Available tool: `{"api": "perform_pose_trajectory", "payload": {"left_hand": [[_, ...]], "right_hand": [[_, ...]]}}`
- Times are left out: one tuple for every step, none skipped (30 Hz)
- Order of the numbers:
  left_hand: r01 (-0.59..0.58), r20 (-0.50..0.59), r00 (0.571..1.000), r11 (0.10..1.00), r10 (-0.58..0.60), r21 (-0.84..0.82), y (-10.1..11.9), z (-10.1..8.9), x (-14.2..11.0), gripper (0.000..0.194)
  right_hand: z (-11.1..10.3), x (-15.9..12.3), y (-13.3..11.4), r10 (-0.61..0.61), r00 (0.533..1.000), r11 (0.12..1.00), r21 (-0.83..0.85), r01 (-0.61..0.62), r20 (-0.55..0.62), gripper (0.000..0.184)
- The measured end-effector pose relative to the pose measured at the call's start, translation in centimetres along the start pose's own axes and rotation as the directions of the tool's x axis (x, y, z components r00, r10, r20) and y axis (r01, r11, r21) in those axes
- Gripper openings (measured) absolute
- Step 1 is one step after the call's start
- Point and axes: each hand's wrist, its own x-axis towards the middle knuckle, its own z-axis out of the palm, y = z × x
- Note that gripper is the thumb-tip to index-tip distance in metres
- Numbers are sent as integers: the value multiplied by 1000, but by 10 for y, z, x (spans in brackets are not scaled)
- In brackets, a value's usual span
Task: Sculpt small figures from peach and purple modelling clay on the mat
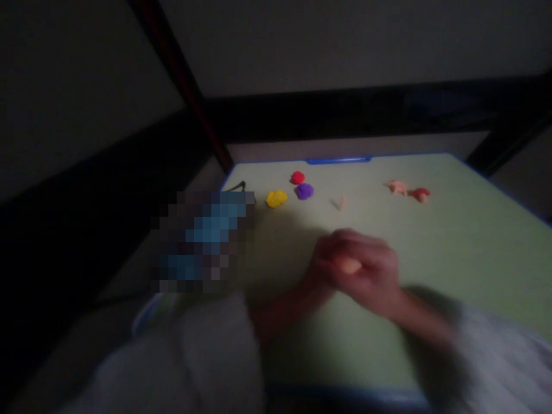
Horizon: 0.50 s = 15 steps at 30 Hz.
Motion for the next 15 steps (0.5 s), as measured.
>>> {"api": "perform_pose_trajectory", "payload": {"left_hand": [[1, 1, 1000, 1000, -1, -5, -2, -2, 0, 28], [2, 1, 1000, 1000, -2, -7, -4, -5, 1, 26], [2, -3, 1000, 1000, -2, -4, -7, -7, 1, 24], [1, -11, 1000, 1000, -1, 3, -10, -9, 2, 22], [0, -26, 1000, 1000, 0, 15, -13, -10, 4, 21], [3, -49, 999, 999, -1, 35, -16, -11, 5, 22], [8, -77, 997, 998, -3, 65, -19, -10, 7, 26], [17, -107, 994, 995, -6, 101, -22, -9, 9, 31], [27, -134, 991, 990, -8, 139, -24, -7, 10, 35], [34, -150, 989, 985, -9, 170, -26, -5, 11, 38], [40, -152, 988, 981, -11, 189, -27, -3, 11, 40], [42, -138, 990, 981, -16, 190, -27, -1, 11, 41], [43, -112, 993, 983, -24, 176, -27, 0, 10, 41], [42, -81, 996, 987, -30, 152, -27, 1, 9, 40], [40, -53, 998, 991, -33, 130, -27, 1, 8, 39]], "right_hand": [[-1, 0, 1, 12, 1000, 1000, 21, -12, 10, 19], [-2, 1, 1, 25, 999, 998, 52, -26, 30, 17], [-3, 2, 2, 38, 997, 995, 87, -43, 60, 13], [-5, 2, 3, 51, 994, 991, 118, -62, 95, 7], [-8, 3, 4, 63, 990, 987, 141, -81, 125, 2], [-10, 4, 5, 77, 986, 983, 155, -100, 146, 11], [-12, 5, 6, 92, 983, 979, 164, -118, 156, 18], [-15, 6, 7, 107, 982, 976, 171, -133, 154, 24], [-17, 6, 8, 116, 982, 974, 177, -141, 146, 27], [-19, 6, 9, 115, 984, 974, 181, -139, 140, 30], [-21, 6, 10, 106, 984, 975, 179, -131, 144, 32], [-23, 6, 12, 94, 982, 977, 174, -122, 163, 35], [-24, 6, 13, 82, 978, 979, 168, -115, 190, 38], [-26, 6, 13, 76, 972, 980, 165, -114, 221, 40], [-27, 5, 14, 74, 965, 979, 168, -119, 252, 42]]}}
